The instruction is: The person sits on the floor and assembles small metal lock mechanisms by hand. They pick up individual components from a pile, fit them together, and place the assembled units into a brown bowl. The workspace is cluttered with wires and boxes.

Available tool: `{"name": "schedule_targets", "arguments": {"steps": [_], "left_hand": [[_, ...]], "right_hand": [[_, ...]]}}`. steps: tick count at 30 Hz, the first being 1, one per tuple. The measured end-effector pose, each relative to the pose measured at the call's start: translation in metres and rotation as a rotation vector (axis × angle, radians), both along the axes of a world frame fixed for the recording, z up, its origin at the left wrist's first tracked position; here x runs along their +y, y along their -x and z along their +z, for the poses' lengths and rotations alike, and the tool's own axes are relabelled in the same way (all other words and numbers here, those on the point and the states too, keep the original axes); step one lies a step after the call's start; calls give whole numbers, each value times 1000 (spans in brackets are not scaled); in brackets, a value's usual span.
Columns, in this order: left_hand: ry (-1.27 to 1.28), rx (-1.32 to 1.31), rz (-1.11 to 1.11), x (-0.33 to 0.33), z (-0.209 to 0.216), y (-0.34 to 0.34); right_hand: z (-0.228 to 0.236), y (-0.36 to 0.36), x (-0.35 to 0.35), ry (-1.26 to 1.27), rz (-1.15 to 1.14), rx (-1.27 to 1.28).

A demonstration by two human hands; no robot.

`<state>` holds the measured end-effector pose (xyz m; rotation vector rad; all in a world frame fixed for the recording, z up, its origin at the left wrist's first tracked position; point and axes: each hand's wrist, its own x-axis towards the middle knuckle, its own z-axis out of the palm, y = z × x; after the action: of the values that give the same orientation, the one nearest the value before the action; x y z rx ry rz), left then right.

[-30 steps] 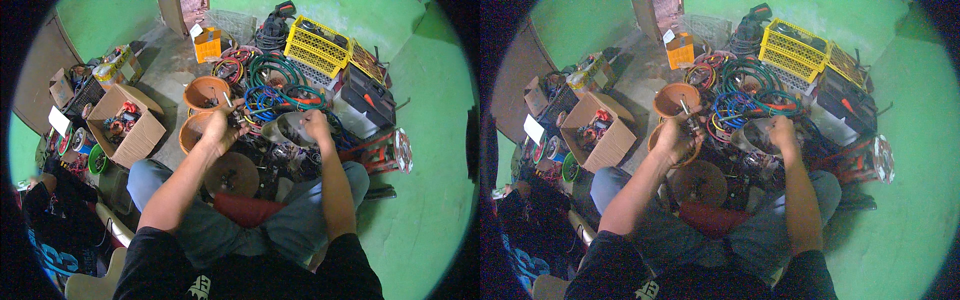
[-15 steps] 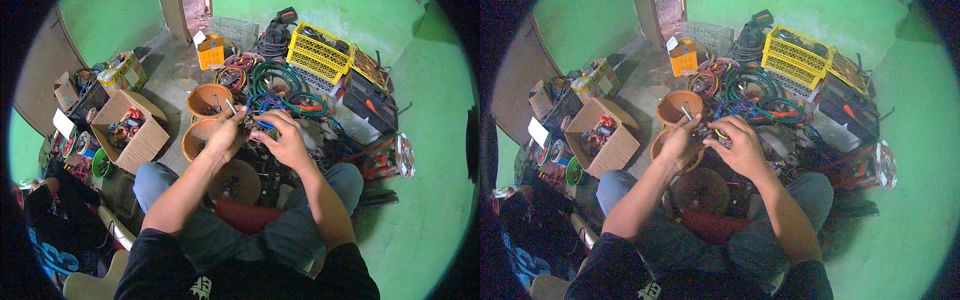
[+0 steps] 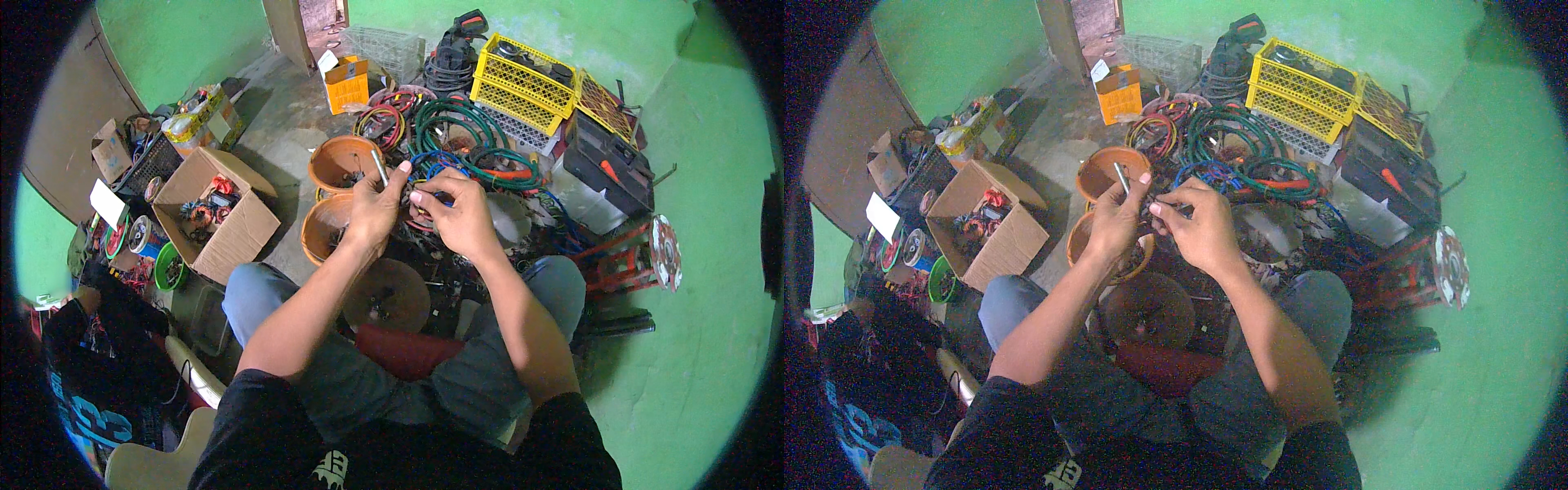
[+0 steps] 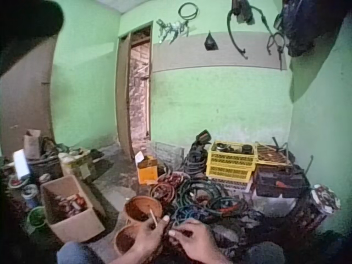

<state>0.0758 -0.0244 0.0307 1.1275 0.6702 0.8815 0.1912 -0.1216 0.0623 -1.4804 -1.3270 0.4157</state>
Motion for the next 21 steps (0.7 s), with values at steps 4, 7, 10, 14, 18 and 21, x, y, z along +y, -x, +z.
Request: {"name": "schedule_targets", "arguments": {"steps": [4, 7, 10, 14, 18, 21], "left_hand": [[-190, 120, 23, 4, 2, 1], [-270, 198, 48, 1, 10, 3], [-371, 298, 239, 2, 14, 6], [-44, 90, 194, 12, 11, 12], [-14, 98, 169, 7, 20, 15], [61, 44, 139, 8, 22, 16]], "right_hand": [[-8, -4, 3, -63, -7, -18], [-13, -4, 5, -135, -17, 30], [-13, -9, 6, -189, -77, 43], [4, -6, -1, -244, -119, 34], [6, -4, -6, -209, -94, 126], [6, -4, -6, -238, -87, 107]]}}
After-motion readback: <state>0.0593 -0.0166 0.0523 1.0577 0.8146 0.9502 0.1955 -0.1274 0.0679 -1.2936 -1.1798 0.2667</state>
